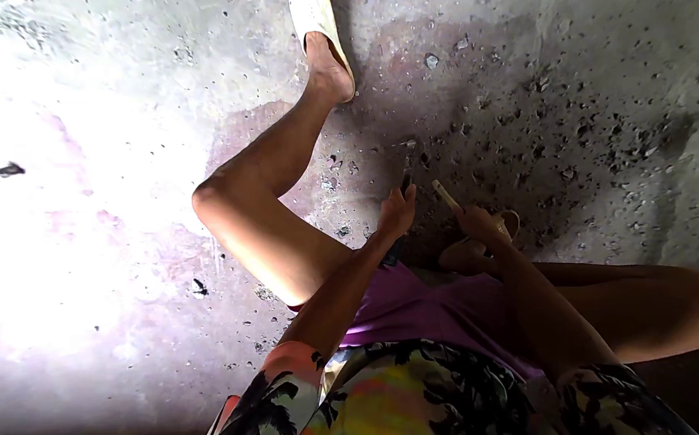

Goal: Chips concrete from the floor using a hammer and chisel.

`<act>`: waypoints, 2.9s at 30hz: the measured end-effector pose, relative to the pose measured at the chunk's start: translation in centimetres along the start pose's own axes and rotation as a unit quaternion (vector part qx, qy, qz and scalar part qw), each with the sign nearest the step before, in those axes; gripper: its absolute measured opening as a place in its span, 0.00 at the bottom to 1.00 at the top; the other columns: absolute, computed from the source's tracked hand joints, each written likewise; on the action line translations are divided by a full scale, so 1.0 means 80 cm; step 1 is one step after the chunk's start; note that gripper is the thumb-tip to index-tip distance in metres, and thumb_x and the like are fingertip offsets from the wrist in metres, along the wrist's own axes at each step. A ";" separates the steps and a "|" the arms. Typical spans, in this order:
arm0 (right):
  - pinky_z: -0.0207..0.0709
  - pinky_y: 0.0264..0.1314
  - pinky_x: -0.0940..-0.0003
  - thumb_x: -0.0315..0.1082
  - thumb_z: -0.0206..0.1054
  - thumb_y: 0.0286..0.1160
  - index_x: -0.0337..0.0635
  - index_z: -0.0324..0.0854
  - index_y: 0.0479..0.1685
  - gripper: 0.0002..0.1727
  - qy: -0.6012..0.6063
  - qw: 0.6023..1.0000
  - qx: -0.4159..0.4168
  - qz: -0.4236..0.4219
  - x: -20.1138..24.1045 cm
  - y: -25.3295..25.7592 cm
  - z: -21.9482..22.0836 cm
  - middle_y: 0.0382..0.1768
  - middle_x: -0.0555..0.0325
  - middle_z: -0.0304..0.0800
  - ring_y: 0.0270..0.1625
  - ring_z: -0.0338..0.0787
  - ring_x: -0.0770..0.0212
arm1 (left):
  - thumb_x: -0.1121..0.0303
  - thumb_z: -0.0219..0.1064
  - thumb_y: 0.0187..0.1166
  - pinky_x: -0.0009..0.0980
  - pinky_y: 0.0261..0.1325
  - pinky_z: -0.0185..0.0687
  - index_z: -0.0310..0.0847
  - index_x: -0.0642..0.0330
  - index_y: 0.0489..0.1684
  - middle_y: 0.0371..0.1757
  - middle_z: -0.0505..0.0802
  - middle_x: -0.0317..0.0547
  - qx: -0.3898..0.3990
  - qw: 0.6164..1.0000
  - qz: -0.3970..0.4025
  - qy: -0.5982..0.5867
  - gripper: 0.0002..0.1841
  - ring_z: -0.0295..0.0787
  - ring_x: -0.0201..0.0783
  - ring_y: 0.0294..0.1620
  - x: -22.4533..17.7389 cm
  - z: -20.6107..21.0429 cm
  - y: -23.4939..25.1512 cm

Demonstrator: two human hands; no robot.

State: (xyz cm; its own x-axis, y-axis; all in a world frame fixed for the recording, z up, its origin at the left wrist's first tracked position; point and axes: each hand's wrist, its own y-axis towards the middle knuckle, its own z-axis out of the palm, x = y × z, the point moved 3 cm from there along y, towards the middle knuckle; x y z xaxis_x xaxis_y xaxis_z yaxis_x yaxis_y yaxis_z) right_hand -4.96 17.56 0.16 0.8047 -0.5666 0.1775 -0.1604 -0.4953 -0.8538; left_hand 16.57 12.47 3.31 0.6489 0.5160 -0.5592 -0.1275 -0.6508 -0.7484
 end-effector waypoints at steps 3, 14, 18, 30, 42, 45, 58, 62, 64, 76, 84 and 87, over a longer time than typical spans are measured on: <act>0.77 0.62 0.29 0.58 0.40 0.96 0.29 0.81 0.56 0.38 -0.036 0.999 -0.007 -0.006 0.000 0.004 0.000 0.54 0.28 0.88 0.62 0.88 0.30 | 0.43 0.42 0.94 0.55 0.49 0.86 0.72 0.64 0.68 0.44 0.89 0.62 -0.018 0.999 0.026 0.038 0.31 0.91 0.57 0.45 -0.006 0.000 -0.010; 0.78 0.61 0.27 0.55 0.42 0.97 0.32 0.80 0.65 0.33 -0.046 0.999 -0.013 -0.009 -0.003 -0.006 0.016 0.55 0.28 0.89 0.61 0.89 0.29 | 0.42 0.42 0.94 0.63 0.55 0.85 0.71 0.63 0.75 0.51 0.92 0.65 0.043 0.975 0.084 0.199 0.33 0.92 0.63 0.55 -0.011 0.013 -0.016; 0.77 0.64 0.28 0.55 0.41 0.97 0.31 0.80 0.64 0.34 0.027 0.999 -0.039 0.010 -0.013 -0.003 0.008 0.57 0.28 0.88 0.64 0.88 0.29 | 0.40 0.42 0.93 0.59 0.48 0.87 0.73 0.61 0.72 0.42 0.92 0.60 -0.018 0.972 0.134 0.195 0.32 0.94 0.60 0.47 -0.037 -0.010 -0.023; 0.77 0.63 0.29 0.60 0.40 0.95 0.28 0.81 0.58 0.39 0.152 0.987 -0.037 0.030 -0.043 0.014 0.020 0.54 0.28 0.88 0.62 0.88 0.31 | 0.39 0.43 0.93 0.60 0.51 0.86 0.74 0.63 0.70 0.43 0.91 0.62 0.047 0.951 0.164 0.259 0.33 0.93 0.60 0.48 -0.054 0.014 0.002; 0.78 0.64 0.31 0.55 0.44 0.96 0.34 0.81 0.65 0.32 0.290 0.954 -0.026 0.069 -0.033 -0.006 0.048 0.59 0.33 0.88 0.65 0.88 0.34 | 0.38 0.43 0.92 0.63 0.52 0.86 0.71 0.62 0.74 0.47 0.92 0.65 0.073 0.881 0.135 0.447 0.34 0.93 0.64 0.51 -0.071 0.050 0.016; 0.79 0.62 0.30 0.54 0.44 0.96 0.37 0.81 0.64 0.30 0.322 0.942 -0.040 0.081 -0.031 -0.005 0.058 0.58 0.34 0.89 0.64 0.89 0.35 | 0.40 0.44 0.93 0.63 0.51 0.86 0.72 0.64 0.73 0.44 0.92 0.64 0.052 0.894 0.159 0.416 0.34 0.93 0.64 0.48 -0.103 0.046 -0.006; 0.80 0.65 0.32 0.58 0.40 0.96 0.35 0.79 0.68 0.35 0.334 0.940 -0.042 0.063 -0.033 -0.014 0.065 0.62 0.32 0.88 0.68 0.88 0.34 | 0.37 0.40 0.91 0.63 0.47 0.86 0.70 0.64 0.71 0.40 0.91 0.65 0.006 0.900 0.146 0.412 0.36 0.93 0.65 0.45 -0.061 0.061 -0.022; 0.80 0.66 0.33 0.57 0.40 0.96 0.34 0.78 0.69 0.34 0.329 0.941 -0.028 0.068 -0.032 -0.017 0.060 0.64 0.33 0.87 0.69 0.88 0.34 | 0.39 0.42 0.92 0.61 0.48 0.88 0.71 0.64 0.73 0.42 0.92 0.64 -0.017 0.886 0.139 0.442 0.35 0.94 0.63 0.47 -0.035 0.071 -0.005; 0.80 0.65 0.33 0.55 0.43 0.96 0.34 0.78 0.68 0.32 0.324 0.943 -0.034 0.070 -0.029 -0.016 0.062 0.63 0.33 0.87 0.68 0.88 0.34 | 0.39 0.43 0.92 0.62 0.50 0.86 0.73 0.64 0.71 0.44 0.92 0.65 0.007 0.892 0.124 0.434 0.34 0.93 0.63 0.49 -0.047 0.067 0.005; 0.78 0.68 0.30 0.55 0.46 0.95 0.31 0.83 0.62 0.33 0.310 0.950 -0.021 0.042 -0.024 -0.020 0.064 0.62 0.32 0.88 0.69 0.87 0.34 | 0.38 0.43 0.92 0.63 0.53 0.85 0.75 0.65 0.68 0.48 0.92 0.66 0.066 0.882 0.099 0.456 0.35 0.92 0.63 0.52 -0.020 0.077 0.010; 0.78 0.53 0.40 0.62 0.34 0.95 0.26 0.80 0.55 0.43 0.418 0.906 0.007 0.062 -0.034 -0.001 0.070 0.51 0.32 0.85 0.50 0.87 0.40 | 0.42 0.45 0.93 0.60 0.41 0.87 0.70 0.68 0.72 0.33 0.90 0.64 -0.014 0.910 0.220 0.352 0.33 0.92 0.64 0.36 -0.062 0.063 -0.071; 0.78 0.55 0.39 0.62 0.33 0.95 0.25 0.80 0.56 0.44 0.401 0.914 0.027 0.061 -0.034 -0.003 0.064 0.52 0.31 0.85 0.52 0.88 0.39 | 0.42 0.45 0.93 0.56 0.33 0.86 0.71 0.68 0.68 0.27 0.87 0.60 -0.056 0.909 0.253 0.325 0.32 0.90 0.59 0.28 -0.067 0.057 -0.069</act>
State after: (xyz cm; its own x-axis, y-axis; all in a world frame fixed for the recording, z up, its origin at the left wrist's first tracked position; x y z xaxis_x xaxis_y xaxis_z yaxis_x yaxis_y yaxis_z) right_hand -4.20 22.57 -2.62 0.1019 -0.9265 0.3622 -0.1758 -0.3752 -0.9101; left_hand 10.39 15.82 8.84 0.8391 -0.2809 -0.4658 -0.4804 -0.7845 -0.3923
